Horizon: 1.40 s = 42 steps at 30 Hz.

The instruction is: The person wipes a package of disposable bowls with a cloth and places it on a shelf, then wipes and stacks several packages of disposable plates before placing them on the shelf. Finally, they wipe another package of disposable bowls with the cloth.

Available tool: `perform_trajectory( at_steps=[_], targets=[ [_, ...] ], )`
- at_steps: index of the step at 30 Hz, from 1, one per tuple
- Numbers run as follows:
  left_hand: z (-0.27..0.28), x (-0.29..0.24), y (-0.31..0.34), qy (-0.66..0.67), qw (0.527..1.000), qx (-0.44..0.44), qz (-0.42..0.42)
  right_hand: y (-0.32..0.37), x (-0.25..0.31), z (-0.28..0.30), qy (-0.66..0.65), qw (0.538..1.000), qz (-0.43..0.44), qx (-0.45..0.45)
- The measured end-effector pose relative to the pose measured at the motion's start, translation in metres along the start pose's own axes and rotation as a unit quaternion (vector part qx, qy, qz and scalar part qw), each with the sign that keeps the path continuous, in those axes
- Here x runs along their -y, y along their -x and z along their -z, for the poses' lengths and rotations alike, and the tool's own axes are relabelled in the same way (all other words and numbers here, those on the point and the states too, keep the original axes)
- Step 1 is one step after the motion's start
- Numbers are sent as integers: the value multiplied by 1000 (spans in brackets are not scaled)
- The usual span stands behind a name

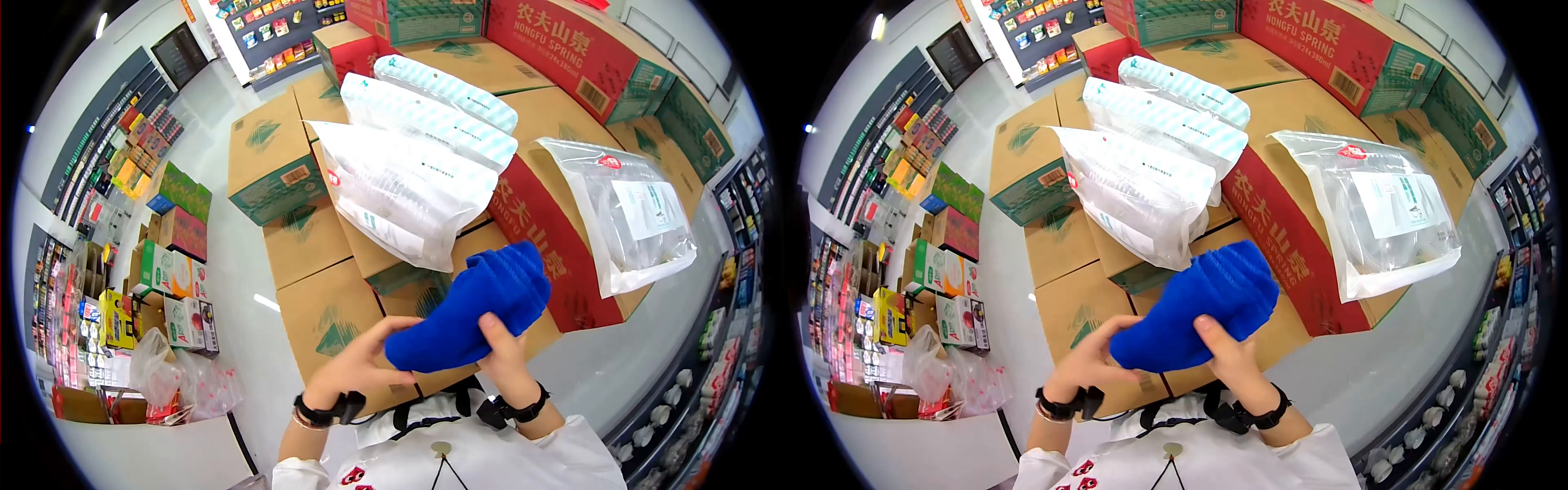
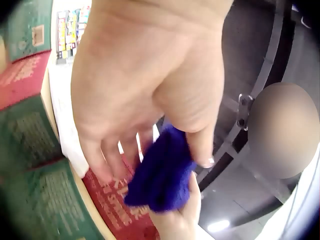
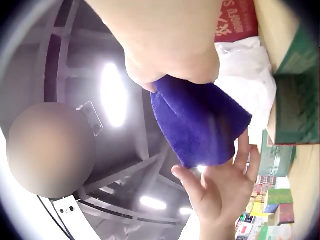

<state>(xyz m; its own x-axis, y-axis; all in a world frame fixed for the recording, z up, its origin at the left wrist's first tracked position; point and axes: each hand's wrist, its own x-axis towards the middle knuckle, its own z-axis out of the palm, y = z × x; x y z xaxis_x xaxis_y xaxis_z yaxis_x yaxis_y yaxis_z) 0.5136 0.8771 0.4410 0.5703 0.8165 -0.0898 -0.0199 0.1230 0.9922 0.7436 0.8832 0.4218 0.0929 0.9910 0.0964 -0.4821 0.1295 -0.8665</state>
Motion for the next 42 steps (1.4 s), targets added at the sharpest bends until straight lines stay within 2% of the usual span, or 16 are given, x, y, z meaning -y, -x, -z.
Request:
perform_trajectory(
  at_steps=[1,3,5,6,8,11,15,18,23,26,28,34,35,36,40,42],
  targets=[
    [16,10,-8,62,993,26,-102,-5,5,9,-31,999,-35,5],
    [55,21,-13,137,978,-43,-153,-20,21,7,-88,993,-81,16],
    [91,26,-23,53,962,-234,-130,-27,16,19,-77,993,-89,23],
    [105,28,-31,55,962,-233,-131,-29,14,23,-68,992,-97,32],
    [127,32,-51,-93,916,-367,-130,-30,14,18,-62,989,-127,31],
    [142,46,-85,-47,898,-410,-154,-37,9,5,13,993,-106,58],
    [142,50,-122,-69,881,-442,-156,-48,-4,3,-12,993,-96,62],
    [144,54,-138,-31,890,-407,-204,-53,-7,3,-23,993,-87,78],
    [160,72,-130,-27,910,-368,-190,-48,-11,2,-42,984,-166,56],
    [150,73,-105,15,902,-387,-191,-42,-14,6,-46,981,-174,73],
    [133,61,-66,-81,872,-450,-173,-33,-18,15,-42,983,-154,90],
    [62,13,61,-159,836,-507,-137,-10,3,11,33,970,-157,183],
    [53,14,78,-162,832,-523,-94,-7,1,7,43,967,-150,203],
    [46,18,92,-163,826,-538,-45,-4,-3,6,38,966,-162,199],
    [23,66,133,-173,802,-571,41,9,-27,0,19,945,-237,225],
    [8,93,147,-176,790,-586,47,12,-42,1,61,923,-306,227]
  ],
)
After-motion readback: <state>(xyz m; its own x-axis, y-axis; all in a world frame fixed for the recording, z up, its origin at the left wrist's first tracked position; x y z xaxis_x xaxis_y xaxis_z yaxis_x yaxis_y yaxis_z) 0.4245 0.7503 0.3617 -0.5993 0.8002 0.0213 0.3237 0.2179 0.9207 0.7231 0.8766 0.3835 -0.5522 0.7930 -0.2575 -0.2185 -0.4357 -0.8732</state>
